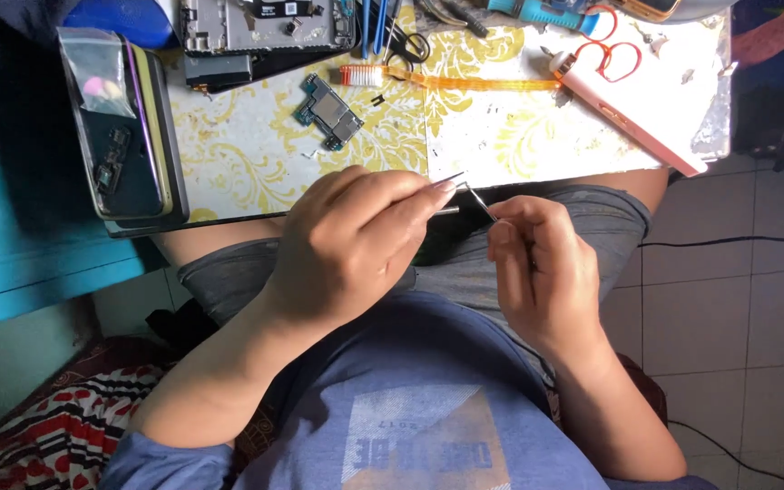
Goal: The person is repairing a small electronic component, likely a phone motherboard, using a screwdriver and tweezers. They unscrew parts, remove a small metal piece, and manipulate tiny components on the circuit board.
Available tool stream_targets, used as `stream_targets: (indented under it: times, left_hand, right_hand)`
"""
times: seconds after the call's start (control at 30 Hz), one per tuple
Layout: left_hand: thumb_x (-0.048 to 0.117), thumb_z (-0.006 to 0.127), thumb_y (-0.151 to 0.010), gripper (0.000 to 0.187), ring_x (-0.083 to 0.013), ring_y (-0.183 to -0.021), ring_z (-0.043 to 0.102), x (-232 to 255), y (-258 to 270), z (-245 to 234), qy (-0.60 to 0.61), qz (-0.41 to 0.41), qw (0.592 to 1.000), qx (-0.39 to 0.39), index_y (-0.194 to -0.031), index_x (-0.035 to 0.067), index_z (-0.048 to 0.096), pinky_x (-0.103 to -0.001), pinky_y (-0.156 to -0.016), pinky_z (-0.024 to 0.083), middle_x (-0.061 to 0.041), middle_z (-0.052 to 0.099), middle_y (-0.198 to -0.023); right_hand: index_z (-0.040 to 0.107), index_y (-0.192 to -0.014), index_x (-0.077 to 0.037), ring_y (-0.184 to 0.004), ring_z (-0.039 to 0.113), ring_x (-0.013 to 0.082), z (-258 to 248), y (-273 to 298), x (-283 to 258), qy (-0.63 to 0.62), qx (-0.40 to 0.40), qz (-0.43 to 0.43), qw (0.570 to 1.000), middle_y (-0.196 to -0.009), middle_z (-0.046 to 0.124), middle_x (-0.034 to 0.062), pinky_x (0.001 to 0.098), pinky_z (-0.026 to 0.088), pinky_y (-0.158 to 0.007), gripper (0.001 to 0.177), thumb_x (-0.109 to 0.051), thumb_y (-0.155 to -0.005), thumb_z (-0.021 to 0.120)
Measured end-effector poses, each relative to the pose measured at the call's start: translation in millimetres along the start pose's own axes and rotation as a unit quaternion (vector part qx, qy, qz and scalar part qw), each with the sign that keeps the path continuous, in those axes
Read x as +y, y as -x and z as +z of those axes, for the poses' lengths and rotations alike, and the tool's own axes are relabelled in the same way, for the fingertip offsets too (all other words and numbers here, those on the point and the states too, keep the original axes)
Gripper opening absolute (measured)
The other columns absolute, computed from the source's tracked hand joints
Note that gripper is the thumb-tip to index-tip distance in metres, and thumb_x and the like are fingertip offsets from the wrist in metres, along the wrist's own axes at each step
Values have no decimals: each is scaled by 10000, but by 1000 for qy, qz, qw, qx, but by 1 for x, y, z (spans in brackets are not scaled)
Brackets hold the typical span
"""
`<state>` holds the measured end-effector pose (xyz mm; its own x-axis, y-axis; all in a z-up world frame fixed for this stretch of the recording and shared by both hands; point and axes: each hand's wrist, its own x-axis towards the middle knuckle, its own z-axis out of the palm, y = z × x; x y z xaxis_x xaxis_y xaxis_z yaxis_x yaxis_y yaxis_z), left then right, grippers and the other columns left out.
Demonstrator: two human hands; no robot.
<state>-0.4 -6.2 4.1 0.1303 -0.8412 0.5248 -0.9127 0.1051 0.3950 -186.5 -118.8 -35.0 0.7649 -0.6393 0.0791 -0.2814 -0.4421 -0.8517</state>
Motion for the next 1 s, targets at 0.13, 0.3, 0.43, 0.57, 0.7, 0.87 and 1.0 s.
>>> stream_targets:
  times: [0.13,0.3,0.43,0.57,0.7,0.87,1.0]
  left_hand:
    - [83,717,-1043,52,-231,-773,591,-11,6,17,-122,31,991,-35,-1065,70,763,-373,-658,469,-21,702,-1009]
    - [92,698,-1044,117,-216,-746,538,-15,7,29,-176,36,981,-69,-931,113,673,-353,-601,445,2,573,-876]
    - [66,679,-1041,122,-226,-751,546,-16,2,29,-156,32,984,-76,-925,104,673,-362,-615,452,-3,577,-885]
    - [97,665,-1044,139,-221,-714,528,-14,2,29,-187,35,977,-92,-910,132,653,-365,-590,434,2,521,-835]
    - [122,674,-1056,186,-218,-695,509,-15,-2,28,-204,41,973,-101,-875,148,640,-364,-576,426,7,485,-795]
    - [129,689,-1049,165,-220,-714,519,-15,-3,28,-206,46,972,-106,-887,145,659,-365,-577,429,1,497,-797]
    - [126,703,-1030,131,-219,-723,532,-15,-6,27,-212,58,969,-113,-903,150,681,-357,-580,436,4,512,-790]
  right_hand:
    - [652,-1279,-23,-552,422,138,4,-1,10,105,35,-33,993,-694,549,-14,294,411,-609,249,24,-1046,581]
    - [711,-1165,29,-625,512,228,13,-8,11,122,61,-110,985,-762,581,68,362,454,-616,213,114,-998,610]
    - [727,-1216,-14,-657,557,253,18,-11,14,141,55,-106,983,-796,584,69,373,479,-627,300,90,-963,603]
    - [733,-1240,-63,-609,526,268,26,-11,16,179,63,-91,977,-762,571,51,385,463,-579,270,35,-1016,620]
    - [725,-1276,-98,-602,535,245,32,-10,18,206,69,-93,972,-763,589,24,367,462,-563,279,-1,-1048,597]
    - [719,-1300,-109,-621,560,231,36,-5,21,210,72,-97,970,-798,613,4,350,480,-574,353,30,-1004,587]
    - [725,-1305,-135,-582,513,246,39,-3,24,218,77,-94,968,-750,563,11,362,453,-541,372,37,-999,601]
